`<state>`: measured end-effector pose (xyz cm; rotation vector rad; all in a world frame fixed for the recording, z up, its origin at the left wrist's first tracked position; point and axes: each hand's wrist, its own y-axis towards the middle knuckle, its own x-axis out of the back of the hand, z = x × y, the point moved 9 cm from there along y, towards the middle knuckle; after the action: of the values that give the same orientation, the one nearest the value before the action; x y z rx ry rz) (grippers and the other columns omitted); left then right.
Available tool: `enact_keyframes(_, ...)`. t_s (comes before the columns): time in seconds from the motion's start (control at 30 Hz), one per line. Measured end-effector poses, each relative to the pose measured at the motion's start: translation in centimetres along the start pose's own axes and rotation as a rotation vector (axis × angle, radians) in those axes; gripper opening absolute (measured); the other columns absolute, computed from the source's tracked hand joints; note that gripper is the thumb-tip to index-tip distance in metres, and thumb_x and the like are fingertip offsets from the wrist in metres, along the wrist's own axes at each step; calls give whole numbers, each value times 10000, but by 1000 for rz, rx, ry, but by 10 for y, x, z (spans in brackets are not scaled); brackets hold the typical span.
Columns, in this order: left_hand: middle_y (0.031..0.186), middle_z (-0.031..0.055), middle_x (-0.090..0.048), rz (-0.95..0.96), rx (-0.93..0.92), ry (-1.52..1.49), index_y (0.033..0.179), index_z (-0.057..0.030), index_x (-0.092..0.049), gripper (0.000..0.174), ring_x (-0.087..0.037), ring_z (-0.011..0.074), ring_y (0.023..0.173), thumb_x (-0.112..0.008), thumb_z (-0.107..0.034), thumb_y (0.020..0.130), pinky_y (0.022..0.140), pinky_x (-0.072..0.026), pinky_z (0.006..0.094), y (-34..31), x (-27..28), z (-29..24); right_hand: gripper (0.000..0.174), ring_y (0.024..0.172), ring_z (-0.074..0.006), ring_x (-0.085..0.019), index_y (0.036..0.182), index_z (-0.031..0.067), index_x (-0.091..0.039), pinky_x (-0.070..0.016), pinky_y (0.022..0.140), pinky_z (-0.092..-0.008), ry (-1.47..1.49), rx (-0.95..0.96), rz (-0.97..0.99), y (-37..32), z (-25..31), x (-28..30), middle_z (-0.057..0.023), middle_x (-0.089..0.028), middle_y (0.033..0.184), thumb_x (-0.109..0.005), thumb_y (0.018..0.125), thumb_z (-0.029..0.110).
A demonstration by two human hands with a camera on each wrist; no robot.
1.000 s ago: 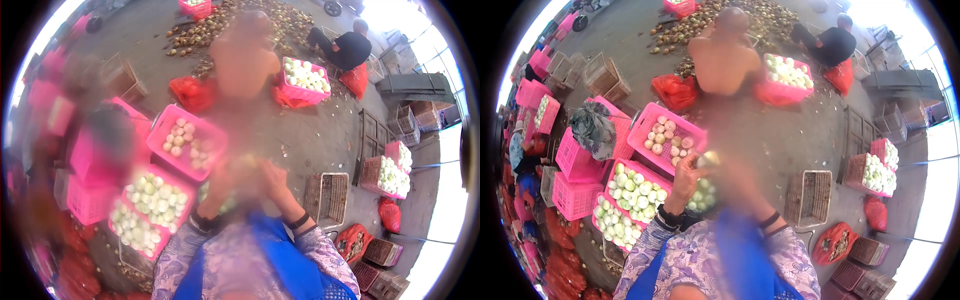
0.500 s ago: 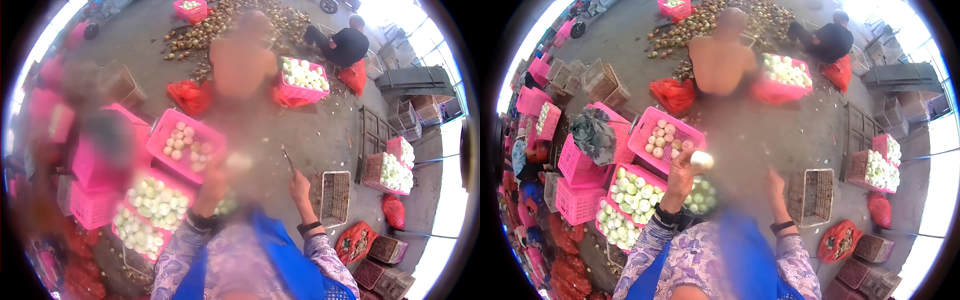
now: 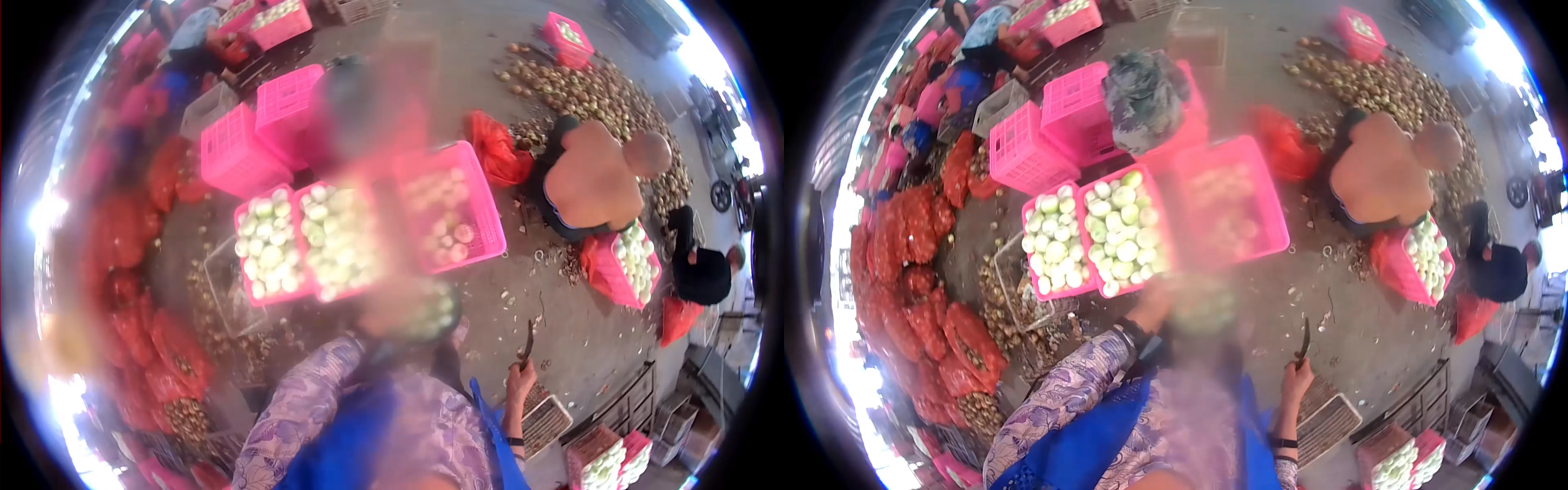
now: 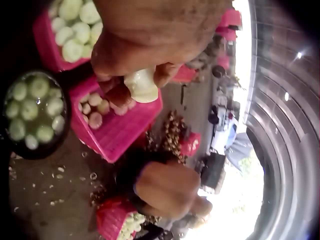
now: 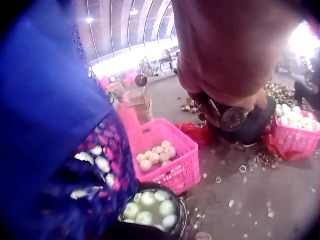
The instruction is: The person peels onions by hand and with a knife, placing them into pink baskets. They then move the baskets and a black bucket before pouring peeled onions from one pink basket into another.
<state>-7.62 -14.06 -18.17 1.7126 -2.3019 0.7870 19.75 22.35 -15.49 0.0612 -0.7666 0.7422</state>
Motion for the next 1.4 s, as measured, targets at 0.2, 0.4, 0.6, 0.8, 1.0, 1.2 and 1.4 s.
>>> enact_keyframes(0.2,1007,98,-628,-586,354,-731,1161,-17,-568,382,-635,227,790,-668,-51,794,597,-534,341,19,77,230,278,659,-288,-631,1002,5,-647,-488,640,-366,-230,2,217,-14,-22,-56,-184,-633,721,-534,755,62)
enact_keyframes(0.4,939,73,-653,-837,120,-186,1074,-25,-639,303,-626,190,674,-685,-44,776,487,-515,297,26,114,323,282,638,-254,-642,987,-11,-650,-493,621,-362,-247,-52,313,-29,-10,-81,-173,-634,694,-545,736,65)
enact_keyframes(0.6,921,65,-642,-828,786,-793,1080,-16,-635,359,-626,187,753,-721,-16,731,540,-516,289,22,68,396,284,647,-253,-649,991,1,-661,-497,626,-361,-325,-101,383,-40,-17,-107,-174,-643,703,-540,740,61)
enact_keyframes(0.8,927,83,-637,-699,555,-747,1106,5,-616,407,-622,213,765,-737,-42,721,585,-518,328,66,40,376,276,589,-200,-589,970,8,-675,-462,586,-355,-364,-63,410,-43,-44,-122,-102,-617,647,-557,739,102)
enact_keyframes(1.0,910,89,-649,-749,637,14,1106,0,-619,420,-617,214,819,-725,-70,706,699,-496,344,67,43,376,275,606,-200,-606,985,16,-670,-473,596,-353,-404,-52,430,-44,-52,-123,-101,-621,648,-557,752,108)
enact_keyframes(1.2,861,105,-669,-798,619,-170,947,-12,-675,225,-611,229,836,-639,-65,731,742,-479,356,60,46,375,309,577,-200,-609,1032,37,-673,-482,581,-354,-411,-129,385,-41,-87,-118,-123,-635,675,-553,755,103)
enact_keyframes(1.4,1016,134,-657,-607,259,98,1063,37,-630,285,-602,210,910,-579,-68,804,797,-472,327,53,52,347,389,441,-134,-542,1229,30,-576,-404,383,-254,109,-472,414,-54,-71,-110,-50,-600,678,-521,860,141)
